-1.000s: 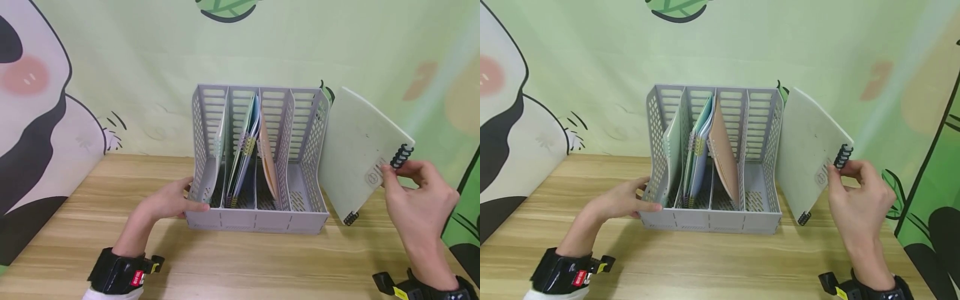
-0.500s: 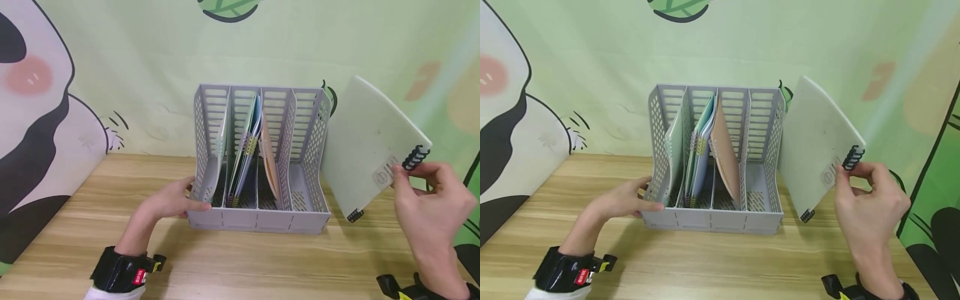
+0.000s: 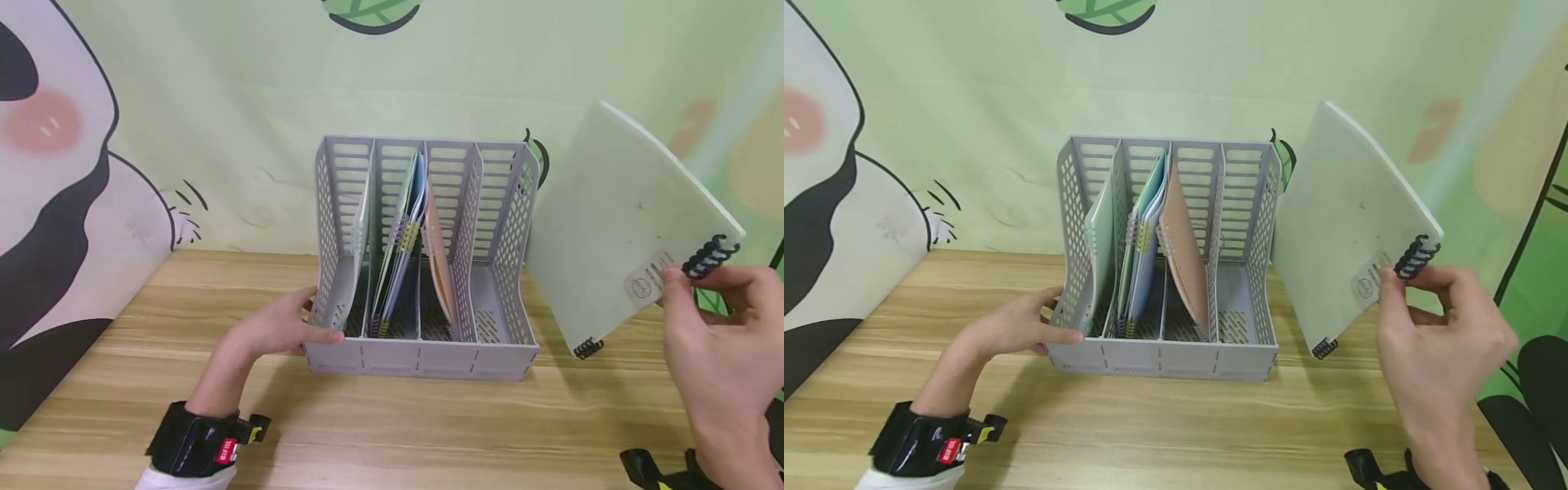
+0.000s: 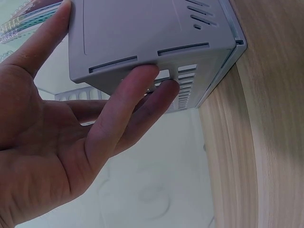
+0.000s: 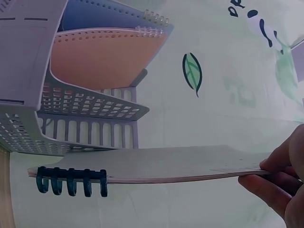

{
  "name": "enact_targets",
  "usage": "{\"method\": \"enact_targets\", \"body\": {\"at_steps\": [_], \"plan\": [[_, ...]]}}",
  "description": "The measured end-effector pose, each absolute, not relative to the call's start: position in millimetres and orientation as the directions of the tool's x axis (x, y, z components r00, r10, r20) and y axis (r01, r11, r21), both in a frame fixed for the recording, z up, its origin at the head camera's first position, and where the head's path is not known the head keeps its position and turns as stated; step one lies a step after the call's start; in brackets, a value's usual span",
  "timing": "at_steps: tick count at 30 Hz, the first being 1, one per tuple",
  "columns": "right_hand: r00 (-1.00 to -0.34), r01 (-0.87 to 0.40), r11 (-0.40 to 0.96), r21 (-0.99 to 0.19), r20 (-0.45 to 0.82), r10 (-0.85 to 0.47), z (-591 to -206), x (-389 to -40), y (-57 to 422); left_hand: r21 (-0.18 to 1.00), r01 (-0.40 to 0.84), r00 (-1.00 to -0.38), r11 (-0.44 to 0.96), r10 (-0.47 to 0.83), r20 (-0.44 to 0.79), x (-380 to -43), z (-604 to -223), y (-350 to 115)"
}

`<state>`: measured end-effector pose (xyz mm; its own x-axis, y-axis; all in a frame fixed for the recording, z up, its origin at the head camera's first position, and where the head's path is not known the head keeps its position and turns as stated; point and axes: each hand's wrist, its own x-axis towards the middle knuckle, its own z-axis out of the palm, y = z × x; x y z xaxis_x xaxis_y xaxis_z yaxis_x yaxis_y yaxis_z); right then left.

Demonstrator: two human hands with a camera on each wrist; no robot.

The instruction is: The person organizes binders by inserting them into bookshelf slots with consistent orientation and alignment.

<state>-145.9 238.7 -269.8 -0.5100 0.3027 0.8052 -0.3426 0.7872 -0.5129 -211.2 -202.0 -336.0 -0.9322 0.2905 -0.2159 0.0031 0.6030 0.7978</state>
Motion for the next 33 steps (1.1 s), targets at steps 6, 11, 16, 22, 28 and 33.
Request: {"method": "enact_targets", "body": {"at_steps": [6,11,16,22,28,33], "plan": [[-0.521,-0.254,0.786,-0.563,0.765,0.379,-264,-141,238,0.801,0.0,-0.933,0.599,0.288,-0.216,-211,-337,-202],[-0.526,-0.14,0.761,-0.634,0.699,0.486,-255,-133,234,0.803,0.002,-0.932,0.596,0.292,-0.215,-211,-338,-202],[-0.515,-0.077,0.757,-0.649,0.676,0.527,-250,-128,232,0.803,0.006,-0.931,0.596,0.297,-0.214,-212,-338,-202],[-0.522,-0.051,0.782,-0.621,0.684,0.509,-249,-123,235,0.804,0.003,-0.931,0.595,0.295,-0.215,-213,-338,-203],[-0.516,-0.1,0.809,-0.579,0.725,0.456,-250,-121,242,0.8,0.002,-0.93,0.601,0.295,-0.219,-213,-338,-203],[-0.516,-0.111,0.793,-0.599,0.717,0.469,-249,-121,242,0.8,0.002,-0.93,0.6,0.295,-0.219,-213,-338,-203]]}}
